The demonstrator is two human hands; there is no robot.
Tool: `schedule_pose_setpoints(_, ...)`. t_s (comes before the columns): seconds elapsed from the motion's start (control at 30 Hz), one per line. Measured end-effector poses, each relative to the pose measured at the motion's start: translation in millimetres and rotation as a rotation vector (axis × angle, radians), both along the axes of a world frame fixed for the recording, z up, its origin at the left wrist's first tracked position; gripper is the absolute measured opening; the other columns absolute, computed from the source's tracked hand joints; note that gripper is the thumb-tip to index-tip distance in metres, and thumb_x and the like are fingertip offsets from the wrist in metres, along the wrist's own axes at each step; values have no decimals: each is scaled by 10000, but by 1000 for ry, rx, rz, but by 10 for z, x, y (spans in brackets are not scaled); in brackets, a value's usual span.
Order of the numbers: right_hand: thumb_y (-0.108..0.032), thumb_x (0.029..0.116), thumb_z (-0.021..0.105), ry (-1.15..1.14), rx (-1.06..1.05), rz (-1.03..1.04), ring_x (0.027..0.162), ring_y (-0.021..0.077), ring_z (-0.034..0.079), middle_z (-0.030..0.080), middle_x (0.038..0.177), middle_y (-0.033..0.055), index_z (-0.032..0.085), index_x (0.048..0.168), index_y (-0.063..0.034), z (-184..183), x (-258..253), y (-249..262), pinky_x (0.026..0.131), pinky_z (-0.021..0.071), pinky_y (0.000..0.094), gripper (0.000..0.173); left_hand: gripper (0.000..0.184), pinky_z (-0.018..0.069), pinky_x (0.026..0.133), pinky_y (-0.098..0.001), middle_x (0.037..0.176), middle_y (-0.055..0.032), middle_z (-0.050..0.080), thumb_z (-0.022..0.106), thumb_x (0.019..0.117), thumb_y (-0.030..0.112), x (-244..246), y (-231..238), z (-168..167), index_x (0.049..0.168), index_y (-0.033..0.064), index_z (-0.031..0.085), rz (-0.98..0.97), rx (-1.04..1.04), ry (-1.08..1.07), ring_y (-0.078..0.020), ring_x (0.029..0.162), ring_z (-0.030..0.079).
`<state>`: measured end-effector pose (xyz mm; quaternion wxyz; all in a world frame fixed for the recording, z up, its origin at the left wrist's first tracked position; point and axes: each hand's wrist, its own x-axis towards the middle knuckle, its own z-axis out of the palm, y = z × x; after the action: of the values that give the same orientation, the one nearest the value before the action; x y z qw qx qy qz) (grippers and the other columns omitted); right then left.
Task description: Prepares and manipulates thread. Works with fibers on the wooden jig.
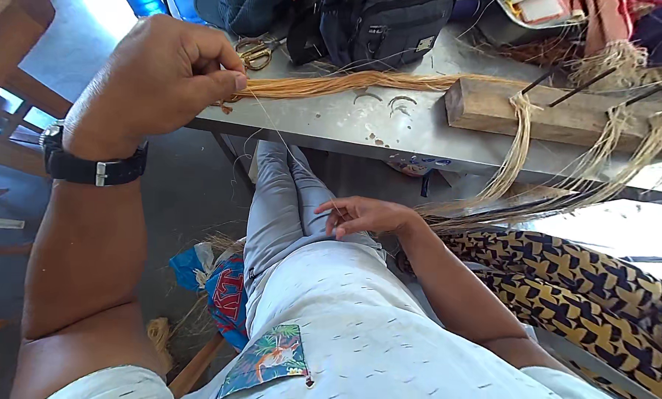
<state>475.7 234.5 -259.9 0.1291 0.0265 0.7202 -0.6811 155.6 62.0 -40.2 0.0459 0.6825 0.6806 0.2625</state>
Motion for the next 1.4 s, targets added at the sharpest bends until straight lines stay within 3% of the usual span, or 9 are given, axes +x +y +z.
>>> schedule_pose_setpoints(0.3,-124,1043,571,310,-40,-348,666,139,665,698,904,94,508,1368,-7,881,-682,-222,583,585,279,351,199,389,496,-251,630,82,520,585,1021,313,108,240,-369,990,169,718,-118,-80,-27,-27,525,457)
schedule_pose_setpoints(0.5,-124,1067,528,260,-130,-368,506,33,449,626,792,35,531,1408,-25,932,-854,-232,446,368,169,355,182,391,512,-243,617,80,519,604,1019,284,177,347,-535,986,154,727,-228,-158,-62,-31,526,455)
schedule_pose_setpoints(0.63,-163,1093,483,238,-223,-419,462,20,423,596,684,1,679,1123,-3,890,-888,-233,411,346,162,255,181,431,543,-236,659,76,574,603,1028,281,204,405,-649,998,158,732,-279,-176,-78,-25,568,509)
schedule_pose_setpoints(0.73,-159,1099,469,207,-249,-518,448,20,404,594,679,6,673,1055,-5,846,-873,-178,399,328,160,260,254,562,826,-311,981,15,721,568,1041,323,181,370,-759,1135,170,748,-170,-46,18,-78,901,673)
schedule_pose_setpoints(0.8,-168,1103,462,165,-240,-587,441,17,401,603,688,6,673,1063,-12,831,-844,-131,391,324,155,265,326,472,1058,-454,1263,-123,669,519,1057,279,191,271,-779,1246,98,712,-56,83,17,-257,1219,604)
schedule_pose_setpoints(0.97,-176,1108,446,131,-229,-677,435,10,369,604,694,-1,673,1063,-18,777,-755,-62,386,299,153,280,314,561,608,-296,1025,-47,711,520,1075,306,520,-66,-917,1201,85,704,103,224,-263,-91,701,638)
schedule_pose_setpoints(1.13,-166,1104,455,152,-226,-676,438,16,379,606,697,9,674,1045,-16,742,-736,-95,389,307,157,272,535,604,673,-347,1317,-95,626,648,1014,319,830,74,-1454,1485,101,522,-2,-50,-459,-144,771,668)
schedule_pose_setpoints(1.27,-167,1102,464,134,-206,-679,441,15,367,594,697,4,666,1137,-14,718,-678,-62,389,293,160,256,245,491,524,-261,722,-8,629,538,1071,258,822,78,-1766,1051,90,716,-113,20,-544,-89,568,568)
schedule_pose_setpoints(1.4,-122,1065,516,64,-166,-607,448,8,370,543,675,-19,609,1242,-65,677,-483,58,399,295,149,208,266,396,517,-202,726,39,601,529,1066,222,470,49,-1734,1006,61,732,-133,37,-626,-19,560,464)
